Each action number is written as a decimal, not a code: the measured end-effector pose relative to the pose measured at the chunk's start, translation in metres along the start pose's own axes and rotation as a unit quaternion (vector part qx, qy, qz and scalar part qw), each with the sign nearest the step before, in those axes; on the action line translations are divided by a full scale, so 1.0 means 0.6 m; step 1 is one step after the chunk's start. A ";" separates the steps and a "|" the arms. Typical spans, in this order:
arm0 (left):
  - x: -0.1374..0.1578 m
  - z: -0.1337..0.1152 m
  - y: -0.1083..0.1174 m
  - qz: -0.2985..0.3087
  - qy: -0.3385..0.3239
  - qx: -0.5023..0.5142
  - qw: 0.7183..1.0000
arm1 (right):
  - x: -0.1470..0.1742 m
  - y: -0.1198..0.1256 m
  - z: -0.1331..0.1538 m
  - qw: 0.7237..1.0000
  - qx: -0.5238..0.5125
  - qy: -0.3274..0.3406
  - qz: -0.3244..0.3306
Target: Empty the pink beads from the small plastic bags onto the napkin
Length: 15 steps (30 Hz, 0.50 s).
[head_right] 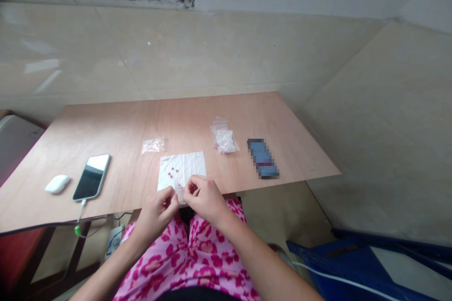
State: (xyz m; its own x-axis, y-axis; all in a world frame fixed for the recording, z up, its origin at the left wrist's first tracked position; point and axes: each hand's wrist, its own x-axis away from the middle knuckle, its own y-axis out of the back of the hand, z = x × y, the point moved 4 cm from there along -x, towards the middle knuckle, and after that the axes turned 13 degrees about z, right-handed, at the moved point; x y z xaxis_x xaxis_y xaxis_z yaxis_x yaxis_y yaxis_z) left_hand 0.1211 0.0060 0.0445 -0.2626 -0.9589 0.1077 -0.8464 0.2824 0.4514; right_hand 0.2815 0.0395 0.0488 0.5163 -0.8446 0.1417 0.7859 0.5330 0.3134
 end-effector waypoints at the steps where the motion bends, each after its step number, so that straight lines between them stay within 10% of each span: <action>1: 0.001 -0.002 0.004 -0.007 0.003 -0.007 1.000 | 0.000 0.003 0.002 1.000 0.006 0.011 0.001; 9: 0.003 -0.002 0.013 0.009 0.048 0.018 0.999 | 0.014 -0.010 0.018 0.955 0.251 0.147 0.065; 15: 0.007 -0.028 0.012 0.037 -0.073 -0.024 0.996 | 0.004 -0.005 0.009 0.988 0.103 0.091 0.071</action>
State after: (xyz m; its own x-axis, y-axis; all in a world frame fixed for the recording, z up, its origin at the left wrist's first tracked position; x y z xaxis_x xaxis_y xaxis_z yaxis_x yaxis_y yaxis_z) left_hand 0.1216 0.0035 0.0629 -0.3907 -0.9204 0.0131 -0.8005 0.3468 0.4889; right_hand 0.2788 0.0357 0.0532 0.6846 -0.7282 0.0322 0.6244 0.6086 0.4896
